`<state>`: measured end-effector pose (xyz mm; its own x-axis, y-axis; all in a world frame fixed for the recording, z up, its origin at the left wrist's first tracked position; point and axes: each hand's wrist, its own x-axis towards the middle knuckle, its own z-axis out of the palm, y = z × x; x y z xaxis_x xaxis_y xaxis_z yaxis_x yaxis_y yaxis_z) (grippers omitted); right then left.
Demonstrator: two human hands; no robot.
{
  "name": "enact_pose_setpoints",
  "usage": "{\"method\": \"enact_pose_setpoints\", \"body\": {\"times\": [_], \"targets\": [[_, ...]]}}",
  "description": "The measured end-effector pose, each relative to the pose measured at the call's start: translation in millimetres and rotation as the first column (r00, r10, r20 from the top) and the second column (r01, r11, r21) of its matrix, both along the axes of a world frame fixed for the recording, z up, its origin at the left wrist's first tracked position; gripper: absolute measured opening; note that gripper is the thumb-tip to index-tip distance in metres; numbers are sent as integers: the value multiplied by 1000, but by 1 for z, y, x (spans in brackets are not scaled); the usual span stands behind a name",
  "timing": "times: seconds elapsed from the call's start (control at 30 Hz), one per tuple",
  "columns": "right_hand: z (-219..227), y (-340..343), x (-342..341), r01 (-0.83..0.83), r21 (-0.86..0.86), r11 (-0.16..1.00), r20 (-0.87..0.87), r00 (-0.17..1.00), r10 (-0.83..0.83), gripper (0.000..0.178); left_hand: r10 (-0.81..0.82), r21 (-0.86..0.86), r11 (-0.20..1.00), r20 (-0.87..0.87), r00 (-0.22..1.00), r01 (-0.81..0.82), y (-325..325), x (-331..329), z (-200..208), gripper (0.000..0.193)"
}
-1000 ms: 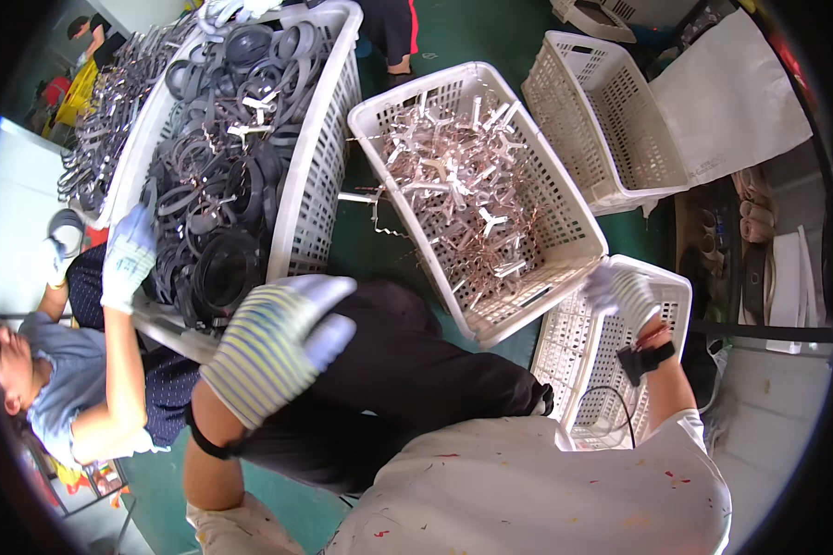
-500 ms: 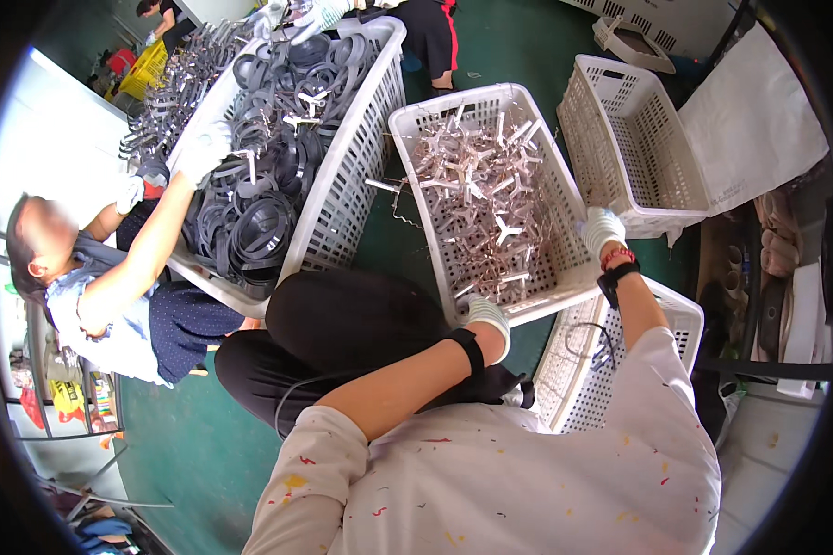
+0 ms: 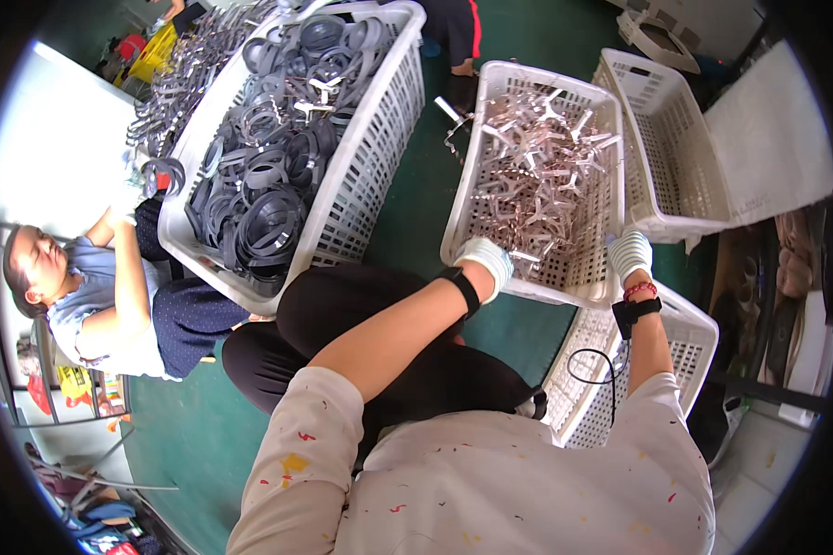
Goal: Sorting and inspecting black circular plastic parts and metal clips in a shared bin.
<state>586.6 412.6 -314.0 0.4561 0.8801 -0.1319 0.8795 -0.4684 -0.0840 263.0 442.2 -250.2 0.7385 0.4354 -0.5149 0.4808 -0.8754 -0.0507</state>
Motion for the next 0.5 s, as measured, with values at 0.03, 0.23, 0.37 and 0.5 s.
{"method": "enact_pose_setpoints", "body": {"times": [0.03, 0.23, 0.37, 0.5], "targets": [[-5, 11, 0, 15, 28, 999, -12, 1000, -14, 43, -13, 10, 1000, -16, 1000, 13, 17, -1, -9, 20], [-43, 94, -8, -24, 75, 997, 39, 999, 22, 41, 151, 177, 970, 107, 983, -168, 78, -41, -23, 21], [-84, 136, 47, -224, 22, 974, 96, 970, 221, 35, 331, 11, 933, 366, 870, -359, 63, -50, 8, 19], [-87, 151, 122, -432, -125, 893, 140, 884, 447, 35, 425, -412, 881, 479, 768, -231, 42, -73, 99, 38]]}}
